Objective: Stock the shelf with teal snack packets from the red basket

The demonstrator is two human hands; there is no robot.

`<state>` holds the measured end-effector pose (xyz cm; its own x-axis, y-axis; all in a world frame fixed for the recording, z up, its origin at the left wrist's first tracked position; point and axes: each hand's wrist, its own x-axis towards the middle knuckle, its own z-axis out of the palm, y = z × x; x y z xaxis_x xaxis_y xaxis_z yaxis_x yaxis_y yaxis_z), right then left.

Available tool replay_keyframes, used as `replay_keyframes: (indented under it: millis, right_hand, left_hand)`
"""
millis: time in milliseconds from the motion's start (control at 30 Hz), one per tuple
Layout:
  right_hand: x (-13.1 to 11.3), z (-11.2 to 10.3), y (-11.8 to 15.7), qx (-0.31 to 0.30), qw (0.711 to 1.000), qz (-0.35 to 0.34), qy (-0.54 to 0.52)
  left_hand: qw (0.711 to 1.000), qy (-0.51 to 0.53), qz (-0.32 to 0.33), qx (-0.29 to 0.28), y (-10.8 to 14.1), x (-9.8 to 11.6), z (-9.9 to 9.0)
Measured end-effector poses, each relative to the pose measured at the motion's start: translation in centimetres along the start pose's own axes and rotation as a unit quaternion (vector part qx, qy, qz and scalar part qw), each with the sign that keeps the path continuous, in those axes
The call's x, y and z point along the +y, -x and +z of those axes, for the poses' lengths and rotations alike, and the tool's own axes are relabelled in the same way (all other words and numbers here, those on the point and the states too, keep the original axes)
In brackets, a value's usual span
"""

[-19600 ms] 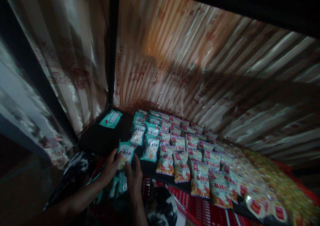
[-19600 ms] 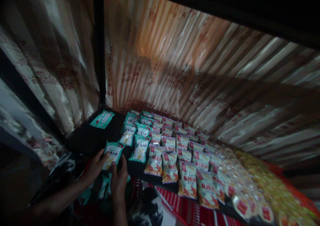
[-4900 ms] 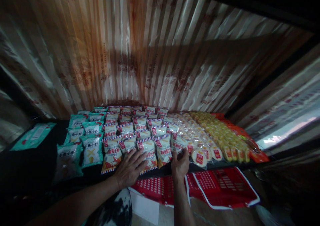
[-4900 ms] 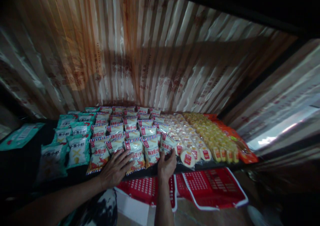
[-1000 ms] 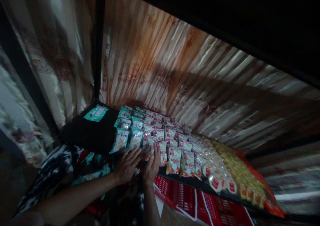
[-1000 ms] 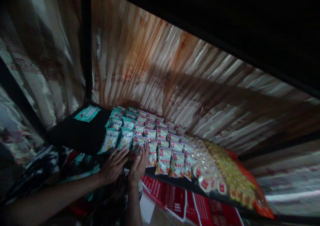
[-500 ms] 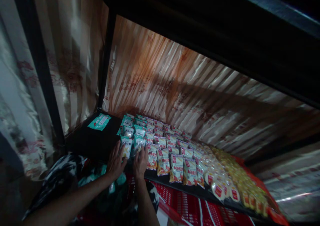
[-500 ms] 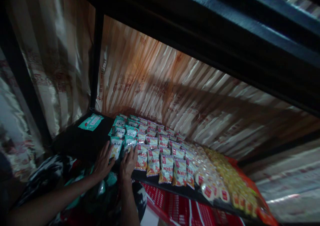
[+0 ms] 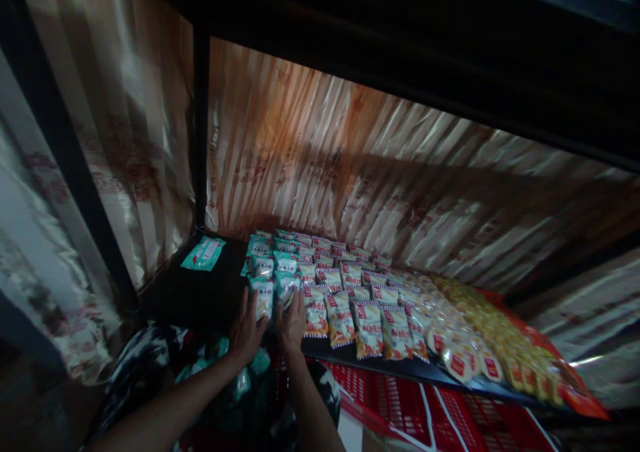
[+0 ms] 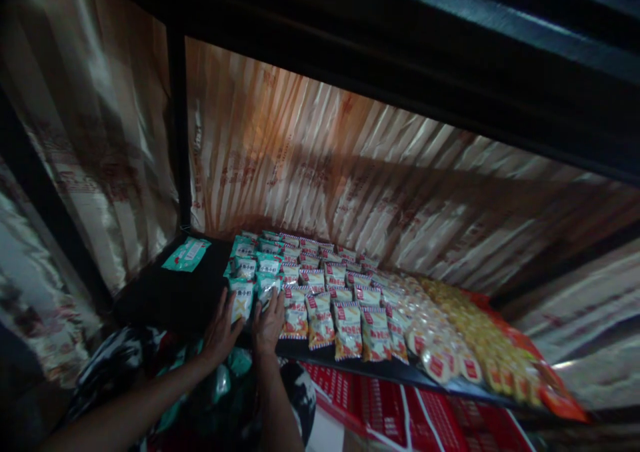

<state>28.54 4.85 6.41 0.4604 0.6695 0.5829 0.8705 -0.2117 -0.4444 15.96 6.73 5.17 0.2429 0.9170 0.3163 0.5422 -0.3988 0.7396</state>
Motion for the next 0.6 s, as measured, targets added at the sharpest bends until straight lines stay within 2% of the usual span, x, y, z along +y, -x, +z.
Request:
replay_keyframes:
  millis: [300,600]
  right_hand:
    - [-0.2,-0.3,0.2,-0.008,1.0,0.014,-0.007]
    - [0.1,-0.6,-0.3,0.005,0.999,0.02,-0.047]
  left_hand:
    - [0.999,0.029,0.037,0.012,-0.1,-0.7,0.7]
    - [0.993,-0.008,0.113,0.024,-1.6,0.0,-0.3]
